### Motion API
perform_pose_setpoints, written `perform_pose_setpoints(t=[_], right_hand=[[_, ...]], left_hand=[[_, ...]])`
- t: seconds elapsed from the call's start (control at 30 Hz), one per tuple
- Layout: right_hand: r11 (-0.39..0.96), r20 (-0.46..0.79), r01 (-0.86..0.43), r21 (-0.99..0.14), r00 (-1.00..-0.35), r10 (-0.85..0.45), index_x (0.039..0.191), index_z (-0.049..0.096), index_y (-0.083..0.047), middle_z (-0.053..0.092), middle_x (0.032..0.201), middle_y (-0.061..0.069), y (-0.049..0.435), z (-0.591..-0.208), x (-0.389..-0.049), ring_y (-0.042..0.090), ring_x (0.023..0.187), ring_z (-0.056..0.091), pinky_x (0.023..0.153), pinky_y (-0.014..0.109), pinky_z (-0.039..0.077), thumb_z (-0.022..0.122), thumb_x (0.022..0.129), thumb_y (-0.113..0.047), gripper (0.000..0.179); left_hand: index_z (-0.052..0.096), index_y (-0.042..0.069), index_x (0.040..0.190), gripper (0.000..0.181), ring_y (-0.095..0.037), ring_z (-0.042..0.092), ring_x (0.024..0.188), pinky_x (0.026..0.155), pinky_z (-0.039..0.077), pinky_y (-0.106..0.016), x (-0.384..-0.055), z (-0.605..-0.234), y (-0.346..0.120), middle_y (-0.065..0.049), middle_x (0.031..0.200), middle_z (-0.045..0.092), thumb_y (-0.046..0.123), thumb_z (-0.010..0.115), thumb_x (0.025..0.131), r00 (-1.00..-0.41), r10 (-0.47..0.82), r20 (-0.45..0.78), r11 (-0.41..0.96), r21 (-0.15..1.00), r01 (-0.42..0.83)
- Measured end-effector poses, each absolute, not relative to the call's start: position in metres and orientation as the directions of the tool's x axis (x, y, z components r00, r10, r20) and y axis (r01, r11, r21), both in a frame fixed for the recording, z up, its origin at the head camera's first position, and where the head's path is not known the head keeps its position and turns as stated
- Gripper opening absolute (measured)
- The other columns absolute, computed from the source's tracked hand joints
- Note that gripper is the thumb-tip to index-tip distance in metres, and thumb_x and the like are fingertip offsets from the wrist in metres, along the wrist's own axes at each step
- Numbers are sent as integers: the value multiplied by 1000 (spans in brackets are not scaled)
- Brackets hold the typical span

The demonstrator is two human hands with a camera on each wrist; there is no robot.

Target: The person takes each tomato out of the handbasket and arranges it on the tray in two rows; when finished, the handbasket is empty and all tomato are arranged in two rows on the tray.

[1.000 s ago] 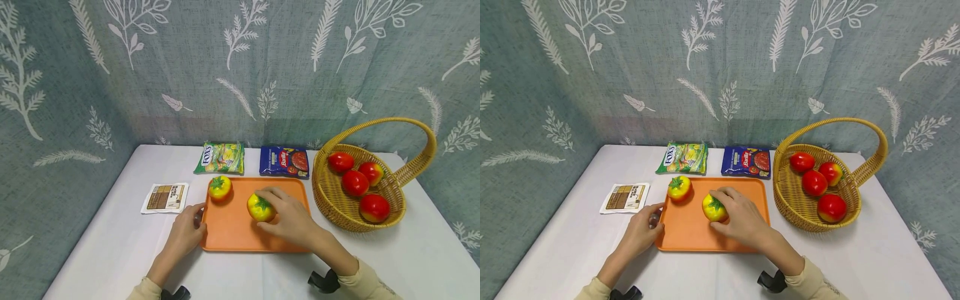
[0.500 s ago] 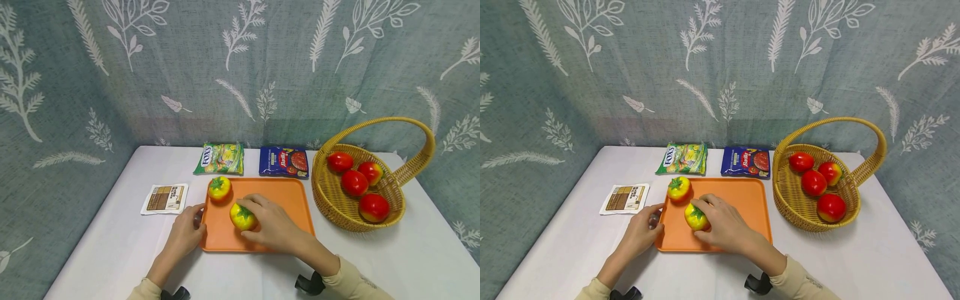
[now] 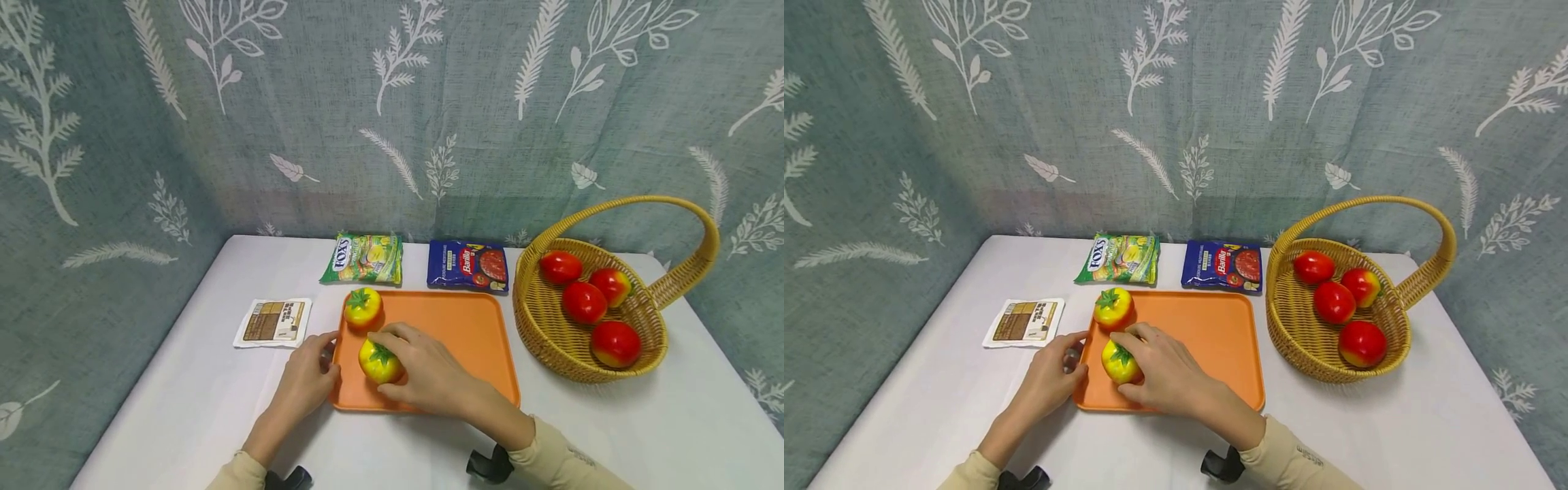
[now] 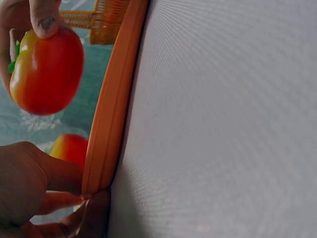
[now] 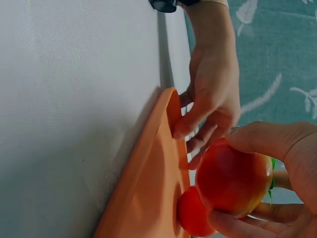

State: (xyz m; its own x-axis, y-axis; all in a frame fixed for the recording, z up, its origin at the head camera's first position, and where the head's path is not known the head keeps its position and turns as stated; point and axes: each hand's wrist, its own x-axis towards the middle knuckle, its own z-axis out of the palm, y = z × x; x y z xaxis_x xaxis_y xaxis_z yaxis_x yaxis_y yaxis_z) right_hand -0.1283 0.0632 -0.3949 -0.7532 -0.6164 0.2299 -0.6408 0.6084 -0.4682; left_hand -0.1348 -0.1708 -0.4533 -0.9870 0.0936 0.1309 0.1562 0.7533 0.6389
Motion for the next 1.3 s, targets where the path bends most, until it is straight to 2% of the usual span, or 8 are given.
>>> perform_pose_setpoints(t=[0.3, 0.7, 1.3], right_hand=[[603, 200, -645, -469, -743, -639, 139, 58, -13, 56, 132, 4, 49, -401, -134, 15, 113, 56, 95, 36, 50, 82, 81, -32, 66], [615, 132, -639, -462, -736, -664, 141, 56, -13, 54, 134, 5, 34, -410, -141, 16, 114, 55, 96, 36, 50, 83, 80, -31, 69], [629, 111, -613, -479, -753, -649, 143, 54, -12, 54, 136, 6, 32, -415, -142, 17, 115, 55, 97, 36, 50, 82, 80, -30, 71]], left_hand=[[62, 0, 130, 53, -16, 59, 75, 70, 52, -34, -135, -454, -171, -9, 97, 63, -3, 69, 77, -987, 91, 129, 755, 638, 153], [62, 0, 129, 54, -15, 59, 74, 70, 52, -34, -134, -454, -171, -9, 97, 63, -4, 70, 76, -984, 92, 152, 743, 648, 169], [62, -1, 129, 53, -17, 58, 78, 71, 51, -35, -135, -454, -171, -9, 97, 63, -4, 68, 76, -985, 103, 142, 749, 640, 171]])
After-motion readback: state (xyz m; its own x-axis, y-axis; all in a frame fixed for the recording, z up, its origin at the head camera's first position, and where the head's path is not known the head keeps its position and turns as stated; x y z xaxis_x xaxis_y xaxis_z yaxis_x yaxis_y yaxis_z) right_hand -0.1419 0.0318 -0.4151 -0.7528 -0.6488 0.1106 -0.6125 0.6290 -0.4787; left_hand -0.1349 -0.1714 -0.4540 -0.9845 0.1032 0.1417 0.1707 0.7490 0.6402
